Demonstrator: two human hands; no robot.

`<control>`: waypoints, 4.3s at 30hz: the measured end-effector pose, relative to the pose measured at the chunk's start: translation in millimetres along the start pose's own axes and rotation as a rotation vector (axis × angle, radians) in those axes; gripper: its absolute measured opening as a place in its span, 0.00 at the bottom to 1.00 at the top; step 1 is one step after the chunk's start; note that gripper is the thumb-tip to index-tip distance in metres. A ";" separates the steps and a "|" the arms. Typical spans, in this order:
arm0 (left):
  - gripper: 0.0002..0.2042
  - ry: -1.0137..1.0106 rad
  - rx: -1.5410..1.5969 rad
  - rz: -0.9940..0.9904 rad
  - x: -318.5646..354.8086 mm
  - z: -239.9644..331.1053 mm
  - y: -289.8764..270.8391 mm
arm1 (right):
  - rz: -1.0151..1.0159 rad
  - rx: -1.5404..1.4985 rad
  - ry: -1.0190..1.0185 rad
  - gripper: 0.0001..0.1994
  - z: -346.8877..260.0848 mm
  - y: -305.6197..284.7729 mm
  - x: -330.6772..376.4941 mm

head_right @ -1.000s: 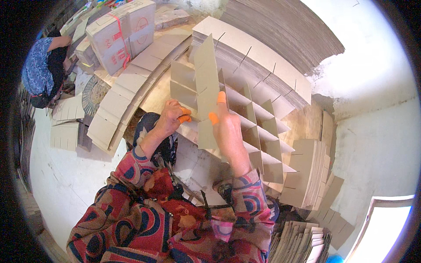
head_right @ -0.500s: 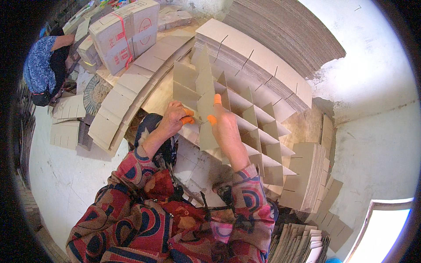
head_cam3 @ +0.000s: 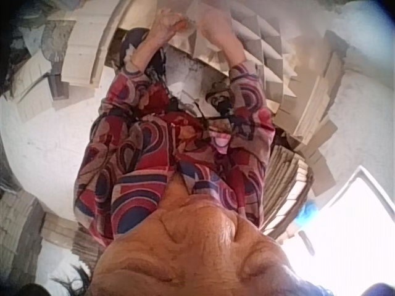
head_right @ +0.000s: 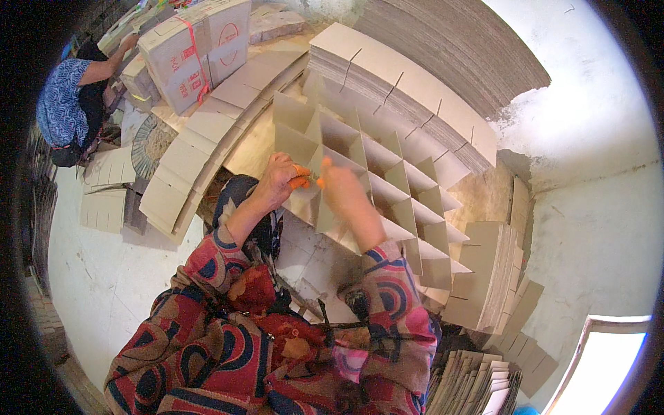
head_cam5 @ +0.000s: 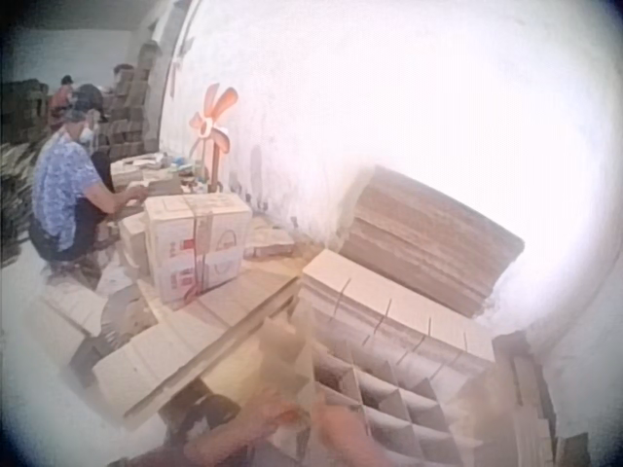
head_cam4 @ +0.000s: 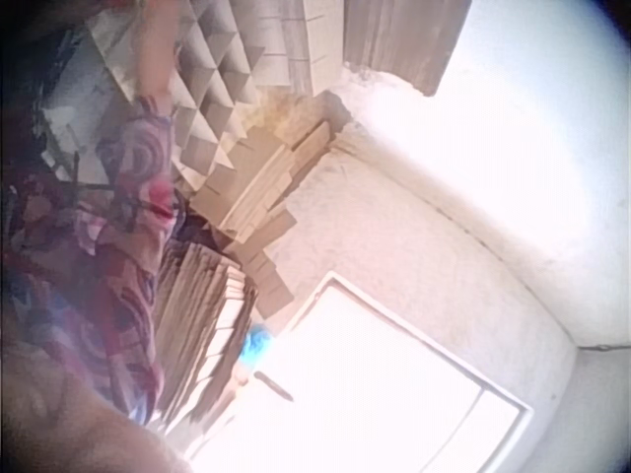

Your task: The person folds flat cardboard sheets into box shapes using orange finger cots. They repeatedly pick up a sheet, fold the side flaps inward, and place the formed box onto a growing stack.

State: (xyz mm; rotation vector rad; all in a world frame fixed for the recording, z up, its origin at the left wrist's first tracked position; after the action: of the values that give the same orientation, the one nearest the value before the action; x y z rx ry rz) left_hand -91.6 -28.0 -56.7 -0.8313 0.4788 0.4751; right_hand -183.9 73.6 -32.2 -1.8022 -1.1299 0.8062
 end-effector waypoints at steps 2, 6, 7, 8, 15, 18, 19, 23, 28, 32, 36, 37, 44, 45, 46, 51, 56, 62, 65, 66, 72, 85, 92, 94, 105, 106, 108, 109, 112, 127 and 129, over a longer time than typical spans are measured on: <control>0.05 0.003 0.001 0.004 -0.2 -0.4 0.7 | -0.038 0.118 0.089 0.17 2.9 20.1 4.3; 0.11 -0.002 -0.046 -0.001 6.7 -2.6 -2.2 | -0.033 0.130 0.205 0.13 -8.1 6.8 8.9; 0.14 0.000 -0.063 -0.010 5.9 -1.1 -1.9 | 0.083 0.134 0.181 0.14 -3.1 -2.9 12.9; 0.18 0.035 -0.130 0.003 5.7 3.6 -2.2 | 0.199 0.137 0.155 0.16 7.0 -12.1 20.1; 0.39 0.137 -0.292 -0.176 -10.7 38.6 6.0 | 0.643 0.475 0.163 0.19 51.9 -74.5 89.0; 0.43 0.135 -0.278 -0.269 -25.5 32.9 19.8 | 0.614 0.570 0.305 0.19 68.9 -78.9 106.6; 0.44 0.127 -0.273 -0.303 -30.2 28.5 23.9 | 0.435 0.429 0.374 0.20 78.3 -72.3 106.5; 0.47 0.175 -0.313 -0.375 -53.4 24.3 40.5 | 0.072 -0.019 0.373 0.22 76.1 -51.9 130.2; 0.45 0.240 -0.357 -0.545 -67.5 19.6 68.6 | 0.478 0.322 0.119 0.28 39.0 -78.1 147.1; 0.39 0.214 -0.202 -0.552 -72.0 13.8 75.5 | 0.312 0.374 0.279 0.29 54.7 -67.9 158.0; 0.31 0.251 -0.175 -0.525 -58.3 20.3 68.6 | 0.225 0.355 0.322 0.27 61.5 -38.7 176.0; 0.29 0.297 -0.146 -0.468 -54.2 23.9 64.3 | 0.314 0.397 0.236 0.22 58.4 -33.9 178.7; 0.19 0.432 -0.299 -0.731 -55.3 44.5 43.3 | 0.212 0.343 0.245 0.17 55.3 -49.9 173.4; 0.18 0.502 -0.330 -0.627 -54.0 69.9 23.7 | 0.293 0.402 0.244 0.17 40.6 -65.4 178.6; 0.17 0.567 -0.356 -0.530 -49.6 92.1 3.2 | 0.370 0.454 0.246 0.18 23.7 -81.4 184.4; 0.11 0.613 -0.481 0.161 -24.0 107.5 -111.7 | 0.751 0.928 0.097 0.20 -38.1 -143.1 220.4; 0.25 0.253 -0.906 0.360 -18.0 24.3 -168.6 | 0.607 0.932 0.372 0.18 -2.0 -152.9 253.1; 0.30 -0.254 -1.129 0.006 29.8 -169.2 -168.1 | 0.536 0.902 0.582 0.15 77.3 -143.3 322.9; 0.30 -0.362 -1.074 -0.132 22.6 -157.6 -130.1 | 0.484 1.025 0.687 0.17 116.4 -149.7 371.4; 0.29 -0.287 -1.041 -0.106 18.7 -140.6 -125.3 | 0.481 1.002 0.754 0.18 130.4 -152.0 382.8; 0.23 -0.033 -0.706 -0.119 -23.8 -80.6 -77.7 | 0.504 0.873 1.198 0.17 192.1 -161.6 440.0; 0.19 0.252 -0.418 -0.286 -101.7 47.7 20.9 | 0.464 0.572 1.196 0.06 259.2 -156.5 466.5; 0.21 0.405 -0.319 -0.176 -171.0 79.4 76.2 | 1.194 0.417 1.078 0.08 189.6 -200.2 432.6; 0.25 0.438 -0.320 -0.141 -201.1 94.5 99.9 | 1.280 0.171 1.016 0.06 176.8 -208.4 399.6; 0.12 0.407 -0.802 -0.366 -285.7 55.0 224.9 | 1.136 -0.766 0.532 0.07 178.4 -167.8 268.0; 0.09 0.488 -0.775 -0.347 -283.5 60.8 229.3 | 0.986 -0.571 0.675 0.07 177.8 -167.1 266.4; 0.05 0.579 -0.731 -0.320 -280.9 68.6 227.0 | 0.963 -0.788 0.612 0.09 168.0 -173.1 256.6; 0.04 0.592 -0.710 -0.316 -280.6 72.8 224.3 | 0.944 -0.899 0.571 0.11 165.1 -172.6 251.6; 0.03 0.614 -0.632 -0.343 -290.3 75.8 218.3 | 1.049 -0.949 0.507 0.11 178.5 -170.0 252.1; 0.05 0.424 -0.041 -0.347 -308.1 56.3 197.1 | 1.219 -0.961 0.652 0.05 192.3 -152.8 235.6; 0.09 0.630 -0.223 -0.355 -293.2 76.7 194.0 | 1.256 -0.986 0.643 0.05 183.9 -149.8 233.8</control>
State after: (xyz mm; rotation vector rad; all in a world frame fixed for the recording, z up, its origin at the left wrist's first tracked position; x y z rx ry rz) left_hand -418.5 84.3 43.3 -1.2591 0.8454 -0.0783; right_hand -304.8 382.2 1.1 -3.3045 0.2774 0.1429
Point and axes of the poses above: each hand's wrist, its own x-axis away from the middle knuckle, its own y-axis out of the palm, z = x × y, the point moved 7 cm from there along -x, towards the middle knuckle, and after that the axes turned 1 degree about -z, right-handed, at the moved point
